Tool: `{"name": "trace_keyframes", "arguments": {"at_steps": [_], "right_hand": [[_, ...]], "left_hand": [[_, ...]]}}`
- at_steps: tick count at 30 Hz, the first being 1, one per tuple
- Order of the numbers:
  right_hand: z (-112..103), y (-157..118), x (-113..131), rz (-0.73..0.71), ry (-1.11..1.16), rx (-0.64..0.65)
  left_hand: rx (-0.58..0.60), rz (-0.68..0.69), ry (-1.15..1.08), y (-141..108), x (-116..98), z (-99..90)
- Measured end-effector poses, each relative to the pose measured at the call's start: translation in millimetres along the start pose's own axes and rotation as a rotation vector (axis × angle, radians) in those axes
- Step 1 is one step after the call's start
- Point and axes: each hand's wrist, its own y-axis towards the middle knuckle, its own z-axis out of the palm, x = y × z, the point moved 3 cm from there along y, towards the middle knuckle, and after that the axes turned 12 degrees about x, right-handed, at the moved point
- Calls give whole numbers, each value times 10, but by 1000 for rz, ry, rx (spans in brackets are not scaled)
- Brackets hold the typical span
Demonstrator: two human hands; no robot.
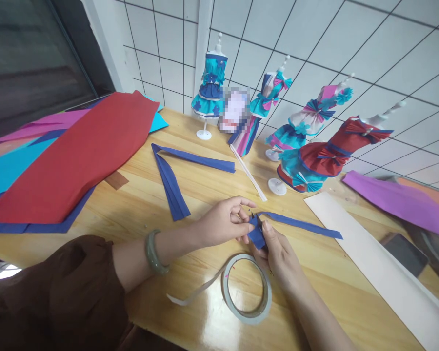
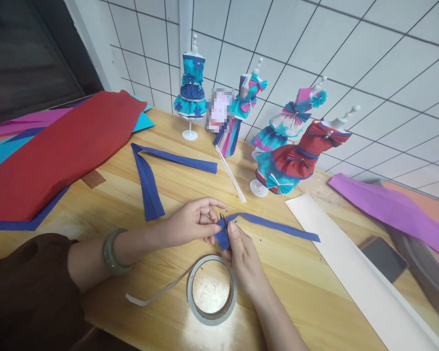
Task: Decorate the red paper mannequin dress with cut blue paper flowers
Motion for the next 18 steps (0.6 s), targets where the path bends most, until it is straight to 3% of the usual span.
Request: {"name": "trace_keyframes", "arguments": {"at_steps": [18], "right_hand": [[3,-6,34,6,-13,-7]], "left_hand": [[9,7,-5,-3,-6,0]]}}
